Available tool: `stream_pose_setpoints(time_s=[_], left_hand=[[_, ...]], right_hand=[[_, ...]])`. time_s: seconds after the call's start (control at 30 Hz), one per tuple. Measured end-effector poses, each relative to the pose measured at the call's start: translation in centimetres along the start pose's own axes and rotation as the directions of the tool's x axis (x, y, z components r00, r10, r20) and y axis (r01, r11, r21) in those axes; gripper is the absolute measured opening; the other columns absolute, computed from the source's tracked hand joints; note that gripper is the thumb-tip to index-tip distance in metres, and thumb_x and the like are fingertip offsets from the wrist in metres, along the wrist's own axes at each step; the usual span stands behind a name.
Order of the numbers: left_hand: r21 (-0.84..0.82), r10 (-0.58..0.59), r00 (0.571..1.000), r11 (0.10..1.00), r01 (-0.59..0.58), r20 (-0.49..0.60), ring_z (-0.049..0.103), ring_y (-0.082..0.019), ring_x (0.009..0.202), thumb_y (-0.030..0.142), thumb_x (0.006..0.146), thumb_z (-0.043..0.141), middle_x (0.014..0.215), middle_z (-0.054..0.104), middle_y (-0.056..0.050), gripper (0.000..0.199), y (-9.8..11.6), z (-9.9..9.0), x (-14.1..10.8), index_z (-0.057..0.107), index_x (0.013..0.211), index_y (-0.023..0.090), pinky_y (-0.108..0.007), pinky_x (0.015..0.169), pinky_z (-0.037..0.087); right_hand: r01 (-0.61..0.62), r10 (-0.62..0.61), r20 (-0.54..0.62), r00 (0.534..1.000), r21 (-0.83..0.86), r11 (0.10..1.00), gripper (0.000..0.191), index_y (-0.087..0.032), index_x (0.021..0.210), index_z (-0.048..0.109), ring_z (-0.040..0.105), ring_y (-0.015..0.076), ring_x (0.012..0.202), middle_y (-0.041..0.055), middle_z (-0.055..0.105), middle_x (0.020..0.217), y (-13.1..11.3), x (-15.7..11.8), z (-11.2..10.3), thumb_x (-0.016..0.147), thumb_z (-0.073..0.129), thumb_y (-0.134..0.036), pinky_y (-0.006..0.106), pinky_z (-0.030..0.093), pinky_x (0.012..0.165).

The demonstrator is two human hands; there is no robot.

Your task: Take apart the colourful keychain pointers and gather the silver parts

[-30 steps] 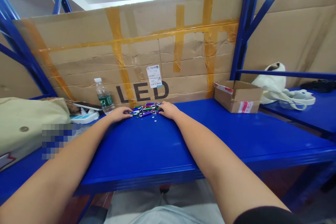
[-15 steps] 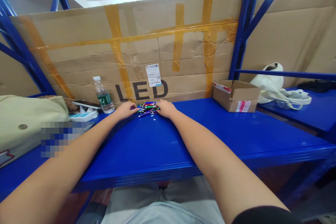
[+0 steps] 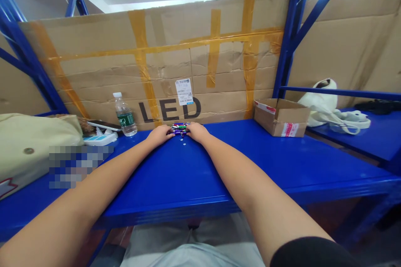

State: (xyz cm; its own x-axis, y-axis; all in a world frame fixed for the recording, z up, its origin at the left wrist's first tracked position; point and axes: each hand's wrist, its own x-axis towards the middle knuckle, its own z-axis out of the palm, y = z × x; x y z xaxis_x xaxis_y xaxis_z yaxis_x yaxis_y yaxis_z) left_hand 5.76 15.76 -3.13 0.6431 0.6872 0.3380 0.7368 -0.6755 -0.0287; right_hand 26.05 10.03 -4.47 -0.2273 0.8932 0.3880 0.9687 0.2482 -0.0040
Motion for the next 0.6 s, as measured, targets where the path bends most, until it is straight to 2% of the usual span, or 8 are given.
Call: stream_pose_setpoints(time_s=[0.23, 0.4, 0.5, 0.6], left_hand=[[-0.028, 0.015, 1.0, 0.999, -0.015, -0.006, 0.062, -0.023, 0.084, 0.04, 0.082, 0.059, 0.093, 0.068, -0.009, 0.026, -0.3, 0.2, -0.2, 0.066, 0.092, 0.017, -0.029, 0.07, 0.045], [-0.025, 0.04, 0.999, 0.999, -0.04, -0.004, 0.062, -0.024, 0.084, 0.037, 0.083, 0.058, 0.09, 0.069, -0.008, 0.021, -0.1, -0.5, -0.7, 0.067, 0.085, 0.018, -0.029, 0.07, 0.044], [-0.042, 0.058, 0.994, 0.997, -0.063, -0.096, 0.062, -0.024, 0.086, 0.036, 0.086, 0.055, 0.092, 0.068, -0.009, 0.022, 0.0, -1.4, -1.2, 0.066, 0.089, 0.017, -0.03, 0.073, 0.045], [-0.153, 0.107, 0.971, 0.978, -0.142, -0.214, 0.061, -0.021, 0.086, 0.034, 0.088, 0.052, 0.094, 0.068, -0.007, 0.022, 0.1, -2.1, -1.6, 0.064, 0.095, 0.017, -0.03, 0.077, 0.046]], right_hand=[[0.058, -0.057, -0.019, 0.998, 0.055, 0.997, 0.018, -0.016, 0.096, 0.066, 0.059, 0.02, 0.091, 0.0098, 0.065, 0.098, 0.4, -0.4, -0.2, 0.083, 0.055, -0.02, 0.026, 0.041, 0.078], [0.046, -0.034, -0.099, 0.994, 0.123, 0.991, 0.02, -0.015, 0.095, 0.067, 0.059, 0.0203, 0.094, 0.0104, 0.066, 0.1, 0.2, -0.9, -1.2, 0.082, 0.053, -0.018, 0.027, 0.041, 0.081], [0.063, -0.032, -0.154, 0.988, 0.203, 0.977, 0.022, -0.015, 0.098, 0.067, 0.059, 0.0204, 0.094, 0.0109, 0.067, 0.103, -0.4, -1.0, -1.8, 0.084, 0.055, -0.026, 0.028, 0.042, 0.081], [0.112, -0.054, -0.18, 0.982, 0.329, 0.938, 0.029, -0.014, 0.108, 0.063, 0.059, 0.02, 0.096, 0.0109, 0.066, 0.108, -1.3, -1.0, -2.3, 0.083, 0.058, -0.029, 0.029, 0.042, 0.082]])
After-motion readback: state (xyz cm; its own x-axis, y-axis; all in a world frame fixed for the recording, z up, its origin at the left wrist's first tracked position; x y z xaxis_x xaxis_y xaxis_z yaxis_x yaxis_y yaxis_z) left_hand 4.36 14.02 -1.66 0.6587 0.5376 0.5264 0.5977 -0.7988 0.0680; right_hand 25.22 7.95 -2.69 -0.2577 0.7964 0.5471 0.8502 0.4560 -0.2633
